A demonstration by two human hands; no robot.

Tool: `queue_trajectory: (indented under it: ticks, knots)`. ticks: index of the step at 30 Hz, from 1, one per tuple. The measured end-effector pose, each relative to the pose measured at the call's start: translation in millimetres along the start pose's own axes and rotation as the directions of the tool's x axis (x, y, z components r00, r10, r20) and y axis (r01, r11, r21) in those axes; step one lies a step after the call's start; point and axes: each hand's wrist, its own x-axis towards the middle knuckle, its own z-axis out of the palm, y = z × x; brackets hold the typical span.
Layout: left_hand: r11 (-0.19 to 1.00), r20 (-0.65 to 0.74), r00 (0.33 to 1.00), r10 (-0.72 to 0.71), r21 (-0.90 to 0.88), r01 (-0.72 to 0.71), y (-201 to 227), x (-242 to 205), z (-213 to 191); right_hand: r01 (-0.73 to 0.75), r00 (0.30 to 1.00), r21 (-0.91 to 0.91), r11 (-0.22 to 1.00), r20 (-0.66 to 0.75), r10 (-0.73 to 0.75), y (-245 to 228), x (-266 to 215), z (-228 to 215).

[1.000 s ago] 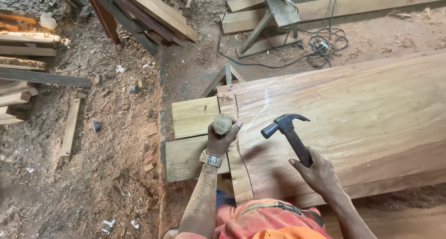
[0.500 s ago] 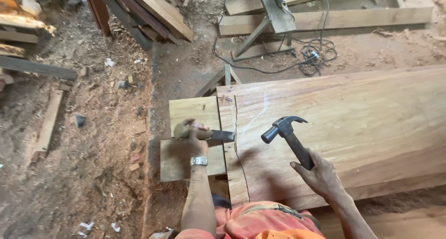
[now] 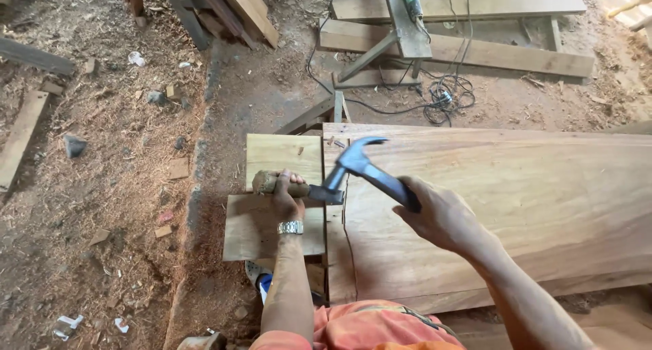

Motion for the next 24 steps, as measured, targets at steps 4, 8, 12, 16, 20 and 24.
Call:
queue_trajectory:
  ticks: [4,8,12,16,20,24]
  knots:
    - [0.990,-0.116,0.992,0.053,0.134,-0.037,9.6,-6.9,14.8,0.231,0.971,-0.069,0.970,0.085,-0.225,-43.4,31.3,-12.0]
    - [0.986,0.037,0.988,0.151,0.071,-0.153,3.0,-3.5,14.9,0.457,0.886,-0.181,0.871,0.178,-0.428,-93.6,66.4,-14.2]
    - [0.986,0.011,0.992,0.126,0.113,-0.126,2.7,-3.6,10.6,0.544,0.834,-0.296,0.785,0.295,-0.467,-143.9,96.2,-2.0]
    - [0.831,-0.120,0.952,0.280,0.528,-0.178,-19.1,7.0,-20.0,0.634,0.770,-0.389,0.668,0.404,-0.495,-166.9,111.7,17.5]
    - [0.306,0.074,0.936,0.345,0.933,-0.187,-27.5,14.2,-39.8,0.685,0.723,-0.471,0.557,0.538,-0.434,-163.7,121.7,46.8]
    - [0.819,-0.142,0.960,0.239,0.560,-0.121,-15.1,8.5,-17.6,0.674,0.723,-0.524,0.521,0.613,-0.320,-163.3,125.0,56.7]
